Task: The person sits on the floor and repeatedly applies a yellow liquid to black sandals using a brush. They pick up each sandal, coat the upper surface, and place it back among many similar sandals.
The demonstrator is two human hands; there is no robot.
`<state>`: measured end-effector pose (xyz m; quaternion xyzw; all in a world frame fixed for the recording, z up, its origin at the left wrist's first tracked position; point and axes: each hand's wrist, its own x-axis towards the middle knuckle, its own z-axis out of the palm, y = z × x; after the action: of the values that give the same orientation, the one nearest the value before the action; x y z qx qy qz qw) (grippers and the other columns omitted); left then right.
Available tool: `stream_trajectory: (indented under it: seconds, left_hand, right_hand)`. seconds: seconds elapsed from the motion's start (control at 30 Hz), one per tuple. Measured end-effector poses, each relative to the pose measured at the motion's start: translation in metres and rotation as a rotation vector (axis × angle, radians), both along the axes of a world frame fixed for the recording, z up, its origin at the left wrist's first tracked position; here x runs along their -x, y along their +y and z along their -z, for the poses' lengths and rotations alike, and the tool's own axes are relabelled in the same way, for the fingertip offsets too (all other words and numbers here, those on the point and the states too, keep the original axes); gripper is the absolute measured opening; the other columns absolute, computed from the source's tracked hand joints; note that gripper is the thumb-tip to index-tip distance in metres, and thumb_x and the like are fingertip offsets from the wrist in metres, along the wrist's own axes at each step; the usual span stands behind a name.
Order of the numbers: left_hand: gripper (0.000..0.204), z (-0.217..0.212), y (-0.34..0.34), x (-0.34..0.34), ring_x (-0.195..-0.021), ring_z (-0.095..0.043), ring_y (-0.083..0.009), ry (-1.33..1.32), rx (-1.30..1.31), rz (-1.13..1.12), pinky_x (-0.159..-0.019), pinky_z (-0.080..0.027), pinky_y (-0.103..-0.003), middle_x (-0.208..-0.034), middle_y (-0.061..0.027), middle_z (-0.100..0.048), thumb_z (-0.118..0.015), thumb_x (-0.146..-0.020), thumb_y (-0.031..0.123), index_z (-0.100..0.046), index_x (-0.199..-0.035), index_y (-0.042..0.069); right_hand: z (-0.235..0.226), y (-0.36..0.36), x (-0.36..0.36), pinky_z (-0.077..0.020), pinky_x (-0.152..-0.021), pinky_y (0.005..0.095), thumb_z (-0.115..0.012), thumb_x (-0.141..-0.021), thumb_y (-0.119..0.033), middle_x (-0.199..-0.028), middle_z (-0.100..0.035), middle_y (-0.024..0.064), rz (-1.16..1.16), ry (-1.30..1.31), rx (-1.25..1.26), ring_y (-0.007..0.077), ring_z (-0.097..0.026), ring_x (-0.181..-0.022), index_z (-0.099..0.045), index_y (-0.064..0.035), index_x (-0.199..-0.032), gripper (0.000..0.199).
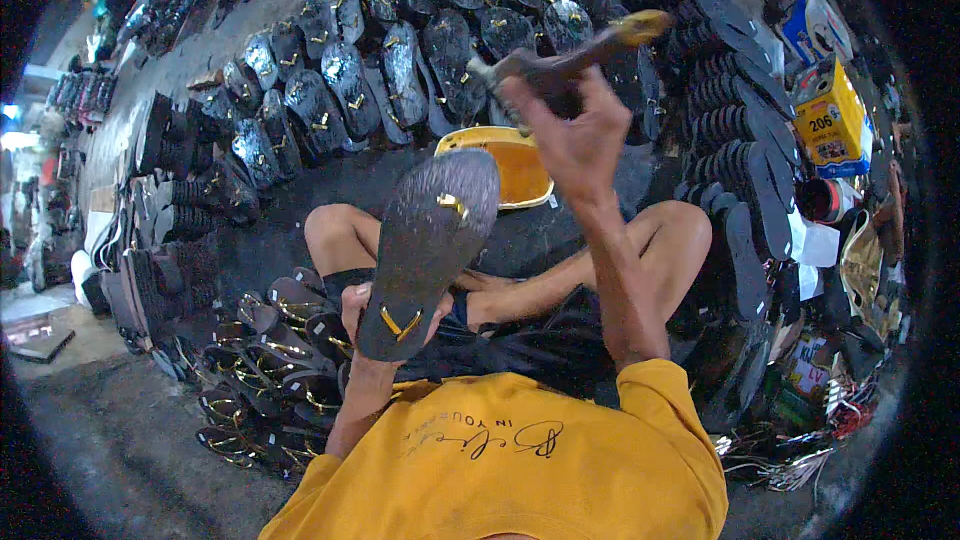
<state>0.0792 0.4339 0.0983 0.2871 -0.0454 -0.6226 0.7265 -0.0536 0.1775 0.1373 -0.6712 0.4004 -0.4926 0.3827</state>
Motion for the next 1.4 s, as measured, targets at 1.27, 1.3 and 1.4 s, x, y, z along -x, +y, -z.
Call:
stream_trajectory:
  seconds: [1.27,1.3,1.4]
  left_hand:
    - [0.047,0.008,-0.075,0.000,-0.117,-0.067,-0.0329,0.091,0.066,-0.152,-0.099,-0.059,-0.043,-0.136,-0.0151,-0.065,-0.054,-0.106,0.030,-0.049,-0.149,0.011]
    - [0.049,0.009,-0.077,0.002,-0.117,-0.067,-0.0330,0.028,0.061,-0.167,-0.098,-0.059,-0.043,-0.137,-0.0157,-0.064,-0.053,-0.107,0.029,-0.047,-0.152,0.012]
    - [0.058,0.037,-0.091,-0.013,-0.117,-0.067,-0.0293,-0.462,0.219,-0.235,-0.099,-0.059,-0.040,-0.143,-0.0193,-0.057,-0.053,-0.107,0.024,-0.034,-0.159,0.008]
  right_hand:
    - [-0.021,0.044,0.003,-0.0568,-0.069,0.0357,-0.089,-0.079,-0.029,-0.087,-0.077,0.0084,-0.031,-0.078,-0.084,0.0196,-0.073,-0.077,-0.075,-0.0055,-0.092,0.030]
    - [-0.010,0.064,0.006,-0.0555,-0.067,0.0364,-0.089,-0.078,-0.031,-0.089,-0.075,0.0071,-0.166,-0.003,0.142,0.0204,-0.071,-0.077,-0.075,-0.0081,-0.098,0.033]
    - [-0.009,0.099,0.009,-0.0541,-0.070,0.0389,-0.086,-0.081,-0.031,-0.089,-0.073,0.0047,-0.466,0.130,0.382,0.0234,-0.069,-0.077,-0.075,-0.0128,-0.106,0.033]
